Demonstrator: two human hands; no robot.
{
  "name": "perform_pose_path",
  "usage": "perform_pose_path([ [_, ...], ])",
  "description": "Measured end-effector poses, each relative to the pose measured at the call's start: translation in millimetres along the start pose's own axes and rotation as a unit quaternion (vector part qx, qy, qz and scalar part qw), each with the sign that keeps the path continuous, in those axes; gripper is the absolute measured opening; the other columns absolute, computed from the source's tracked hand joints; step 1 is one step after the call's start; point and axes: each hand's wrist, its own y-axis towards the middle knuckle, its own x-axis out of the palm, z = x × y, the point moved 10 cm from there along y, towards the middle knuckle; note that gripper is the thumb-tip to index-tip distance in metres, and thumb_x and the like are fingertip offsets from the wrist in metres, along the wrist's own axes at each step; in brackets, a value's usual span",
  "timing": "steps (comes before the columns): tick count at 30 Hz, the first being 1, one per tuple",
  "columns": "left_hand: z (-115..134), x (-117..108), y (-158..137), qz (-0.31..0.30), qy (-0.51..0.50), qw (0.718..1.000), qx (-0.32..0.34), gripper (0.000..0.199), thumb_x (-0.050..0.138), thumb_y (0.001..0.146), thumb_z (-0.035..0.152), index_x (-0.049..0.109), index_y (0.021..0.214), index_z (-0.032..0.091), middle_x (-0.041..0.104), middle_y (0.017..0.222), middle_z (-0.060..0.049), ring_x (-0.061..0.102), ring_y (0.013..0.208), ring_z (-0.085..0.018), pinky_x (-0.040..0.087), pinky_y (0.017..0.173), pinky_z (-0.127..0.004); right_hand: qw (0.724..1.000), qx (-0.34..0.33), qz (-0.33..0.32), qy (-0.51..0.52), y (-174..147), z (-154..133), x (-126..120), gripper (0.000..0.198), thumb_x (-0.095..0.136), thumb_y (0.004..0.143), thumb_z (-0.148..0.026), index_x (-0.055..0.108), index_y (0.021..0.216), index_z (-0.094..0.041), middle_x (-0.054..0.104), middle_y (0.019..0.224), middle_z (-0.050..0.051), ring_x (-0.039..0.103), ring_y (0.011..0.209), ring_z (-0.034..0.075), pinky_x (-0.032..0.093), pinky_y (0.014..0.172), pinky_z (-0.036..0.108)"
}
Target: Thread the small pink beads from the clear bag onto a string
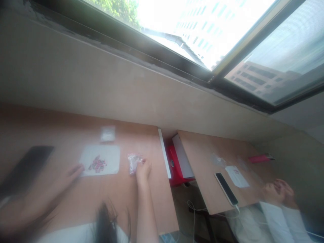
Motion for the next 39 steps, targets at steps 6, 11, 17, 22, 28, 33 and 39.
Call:
perform_pose_path([
  [6,-21,2,15,-0.008,0.011,1.000,-0.001,0.027,0.043,0.066,0.045,0.054,0.062,0.020,0.054,0.060,0.000,0.049,0.061,-0.017,0.040,0.056,-0.021,0.996,0.033,-0.033,0.071,-3,7,12,0.020,0.045,0.067,-0.024,0.057,0.078,-0.012,0.057,0.070,0.006,0.052,0.054,0.014,0.039,0.048,0.023],
  [11,-30,5,18,-0.023,0.012,1.000,-0.005,0.026,0.045,0.065,0.045,0.054,0.061,0.021,0.054,0.059,0.000,0.049,0.059,-0.017,0.039,0.053,-0.021,0.999,-0.007,-0.009,0.053,-3,-4,7,0.022,0.045,0.068,-0.027,0.059,0.075,-0.012,0.058,0.070,0.007,0.053,0.065,0.018,0.040,0.059,0.026],
  [17,-37,8,16,-0.021,0.007,1.000,0.002,0.031,0.042,0.070,0.046,0.055,0.071,0.018,0.055,0.064,0.000,0.049,0.063,-0.015,0.041,0.058,-0.021,0.995,-0.057,0.035,-0.077,-11,-26,1,0.037,0.045,0.072,-0.036,0.057,0.093,-0.007,0.055,0.092,0.014,0.047,0.087,0.027,0.031,0.081,0.038],
  [22,-55,14,22,-0.016,-0.010,1.000,0.002,0.034,0.044,0.069,0.048,0.056,0.072,0.016,0.055,0.066,0.000,0.050,0.066,-0.015,0.041,0.060,-0.020,0.980,-0.131,-0.030,-0.146,-29,-54,24,0.061,0.055,0.066,-0.037,0.043,0.117,-0.006,0.043,0.115,0.016,0.037,0.101,0.030,0.026,0.085,0.038],
  [28,-56,15,24,-0.020,-0.018,1.000,-0.003,0.036,0.045,0.067,0.052,0.055,0.067,0.017,0.054,0.062,0.001,0.049,0.063,-0.015,0.041,0.058,-0.020,0.972,-0.128,0.006,-0.195,-33,-63,22,0.057,0.054,0.069,-0.039,0.044,0.115,-0.007,0.046,0.110,0.018,0.040,0.096,0.031,0.027,0.080,0.038],
  [33,-52,13,22,-0.016,-0.031,0.999,0.006,0.036,0.044,0.069,0.050,0.056,0.069,0.016,0.054,0.064,-0.001,0.049,0.063,-0.016,0.041,0.059,-0.022,0.958,-0.119,0.073,-0.251,-21,-60,9,0.050,0.044,0.076,-0.040,0.048,0.107,-0.002,0.047,0.102,0.023,0.041,0.090,0.032,0.029,0.076,0.040],
  [39,-69,18,25,-0.015,-0.024,1.000,-0.002,0.035,0.043,0.071,0.049,0.056,0.072,0.017,0.054,0.065,-0.001,0.049,0.065,-0.016,0.040,0.059,-0.021,0.967,-0.095,0.125,-0.201,-2,-75,2,0.058,0.047,0.072,-0.035,0.039,0.116,0.003,0.039,0.113,0.028,0.034,0.103,0.037,0.024,0.083,0.047],
])
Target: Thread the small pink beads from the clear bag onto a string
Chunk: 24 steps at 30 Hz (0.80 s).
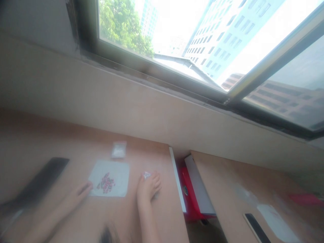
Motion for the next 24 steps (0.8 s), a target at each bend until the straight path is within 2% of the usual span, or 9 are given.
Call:
perform_pose_path([
  [3,-1,0,0,-0.007,0.004,1.000,0.005,0.034,0.042,0.072,0.048,0.056,0.073,0.017,0.055,0.068,-0.001,0.049,0.067,-0.016,0.040,0.060,-0.021,0.989,-0.090,-0.045,0.111,5,-51,17,0.059,0.044,0.074,-0.027,0.031,0.123,0.003,0.034,0.122,0.023,0.027,0.115,0.031,0.021,0.093,0.042],
  [6,2,1,0,-0.015,0.003,1.000,0.010,0.035,0.041,0.073,0.049,0.055,0.073,0.017,0.055,0.070,-0.001,0.049,0.068,-0.016,0.040,0.061,-0.022,0.949,-0.210,-0.131,0.193,-2,-117,44,0.055,0.043,0.073,-0.018,0.032,0.125,-0.005,0.032,0.127,0.015,0.026,0.118,0.024,0.021,0.096,0.037],
  [8,4,2,0,-0.017,0.002,1.000,0.010,0.037,0.040,0.073,0.051,0.055,0.072,0.016,0.054,0.068,-0.001,0.049,0.068,-0.016,0.040,0.061,-0.022,0.931,-0.268,-0.160,0.188,-8,-151,60,0.049,0.043,0.069,-0.011,0.043,0.117,-0.007,0.042,0.119,0.014,0.030,0.115,0.024,0.018,0.097,0.039],
  [10,4,3,0,-0.017,0.002,1.000,0.008,0.039,0.040,0.072,0.053,0.055,0.070,0.017,0.053,0.066,-0.001,0.049,0.067,-0.016,0.040,0.060,-0.022,0.927,-0.290,-0.169,0.167,-10,-171,70,0.032,0.039,0.068,-0.005,0.058,0.094,-0.011,0.056,0.098,0.010,0.045,0.099,0.021,0.016,0.097,0.038],
  [13,4,3,1,-0.014,0.009,1.000,0.005,0.039,0.040,0.072,0.053,0.055,0.069,0.017,0.052,0.062,0.000,0.049,0.065,-0.016,0.040,0.059,-0.021,0.930,-0.285,-0.181,0.145,-6,-179,77,0.026,0.035,0.069,-0.003,0.056,0.058,-0.014,0.056,0.063,0.004,0.049,0.067,0.015,0.016,0.097,0.036],
  [15,3,3,1,-0.013,0.015,1.000,0.004,0.038,0.040,0.072,0.052,0.056,0.069,0.018,0.052,0.061,0.000,0.049,0.065,-0.016,0.040,0.058,-0.021,0.932,-0.276,-0.180,0.152,-1,-177,73,0.026,0.036,0.067,-0.003,0.052,0.051,-0.015,0.053,0.056,0.002,0.047,0.060,0.013,0.017,0.097,0.035],
  [18,0,4,1,-0.015,0.014,1.000,0.005,0.037,0.040,0.072,0.052,0.056,0.070,0.018,0.053,0.062,0.000,0.049,0.065,-0.016,0.041,0.058,-0.021,0.933,-0.250,-0.162,0.199,9,-169,54,0.024,0.036,0.065,-0.002,0.054,0.056,-0.015,0.054,0.059,0.001,0.048,0.063,0.013,0.016,0.097,0.036],
  [21,-8,5,2,-0.015,0.000,1.000,0.001,0.037,0.040,0.072,0.052,0.056,0.071,0.018,0.056,0.066,0.000,0.051,0.067,-0.017,0.041,0.060,-0.022,0.929,-0.182,-0.141,0.289,19,-152,25,0.020,0.036,0.071,-0.009,0.055,0.071,-0.014,0.057,0.073,0.004,0.050,0.075,0.015,0.027,0.090,0.034],
  [24,-15,5,4,-0.023,-0.032,0.999,-0.015,0.038,0.042,0.071,0.053,0.057,0.075,0.018,0.058,0.071,-0.001,0.053,0.071,-0.018,0.042,0.062,-0.023,0.891,-0.070,-0.163,0.418,16,-122,7,0.015,0.038,0.077,-0.024,0.049,0.080,-0.014,0.057,0.082,0.008,0.052,0.079,0.017,0.038,0.076,0.030],
])
